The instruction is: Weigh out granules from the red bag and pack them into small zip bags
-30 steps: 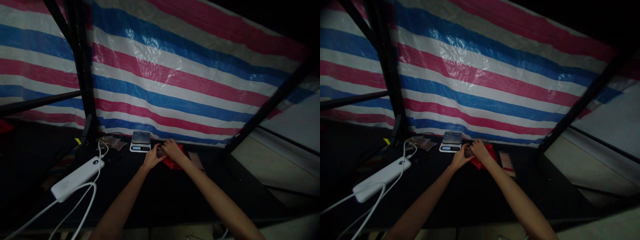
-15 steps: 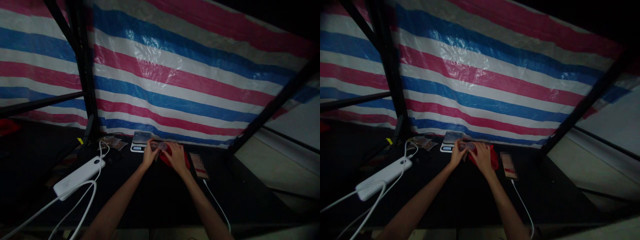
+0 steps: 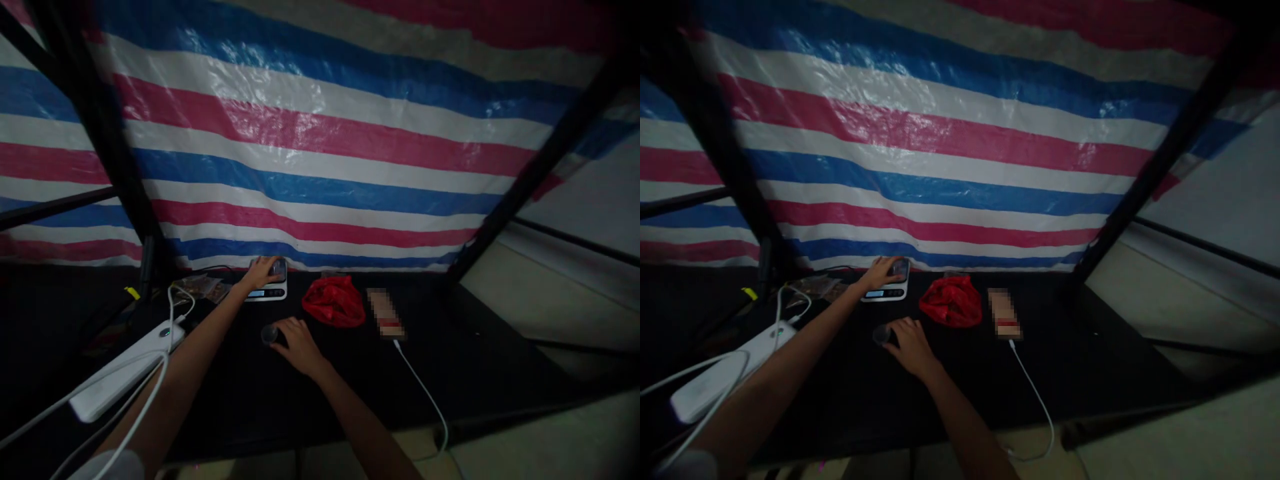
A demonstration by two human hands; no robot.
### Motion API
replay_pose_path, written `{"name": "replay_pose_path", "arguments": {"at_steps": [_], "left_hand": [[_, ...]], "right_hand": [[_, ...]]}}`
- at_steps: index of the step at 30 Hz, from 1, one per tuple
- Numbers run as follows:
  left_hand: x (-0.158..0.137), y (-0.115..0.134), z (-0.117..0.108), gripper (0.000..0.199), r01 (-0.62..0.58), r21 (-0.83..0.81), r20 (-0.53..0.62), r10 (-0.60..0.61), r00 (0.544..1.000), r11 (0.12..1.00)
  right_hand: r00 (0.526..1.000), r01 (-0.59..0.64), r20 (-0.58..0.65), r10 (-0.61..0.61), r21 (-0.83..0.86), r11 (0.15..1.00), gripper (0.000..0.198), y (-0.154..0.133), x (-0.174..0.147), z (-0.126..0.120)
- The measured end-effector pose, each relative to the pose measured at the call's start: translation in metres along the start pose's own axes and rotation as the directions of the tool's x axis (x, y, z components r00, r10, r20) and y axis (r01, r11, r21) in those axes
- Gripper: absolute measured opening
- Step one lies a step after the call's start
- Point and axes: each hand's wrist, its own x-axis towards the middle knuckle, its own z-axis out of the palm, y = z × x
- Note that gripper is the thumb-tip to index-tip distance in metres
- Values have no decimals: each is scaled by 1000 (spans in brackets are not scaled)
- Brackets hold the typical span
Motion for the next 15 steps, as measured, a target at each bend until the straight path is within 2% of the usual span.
{"name": "replay_pose_path", "arguments": {"at_steps": [2,4,6,8,10,11,12,15], "left_hand": [[-6,9,10,54,30,-26,-165,-34,986,999],[-17,17,14,48,100,-81,-392,-124,912,992],[-33,21,12,40,178,-186,-584,-254,771,966],[-52,21,9,33,246,-316,-702,-400,589,916],[-69,16,7,29,300,-402,-752,-499,430,865],[-76,12,6,27,319,-425,-761,-525,381,847],[-81,8,6,26,336,-439,-763,-543,351,833],[-86,-4,7,23,366,-470,-752,-582,310,803]], "right_hand": [[1000,-9,1,9,21,1000,35,3,-1,-1],[1000,-9,-7,9,46,999,43,4,-2,-3],[1000,-9,-9,10,61,998,51,5,-2,-4],[1000,-5,-11,6,69,998,54,5,-1,-5],[1000,-6,-23,8,77,997,50,6,0,-6],[999,-11,-35,14,80,997,47,6,1,-6],[999,-19,-47,23,81,997,43,7,1,-6],[996,-42,-80,49,79,996,34,10,4,-5]]}}
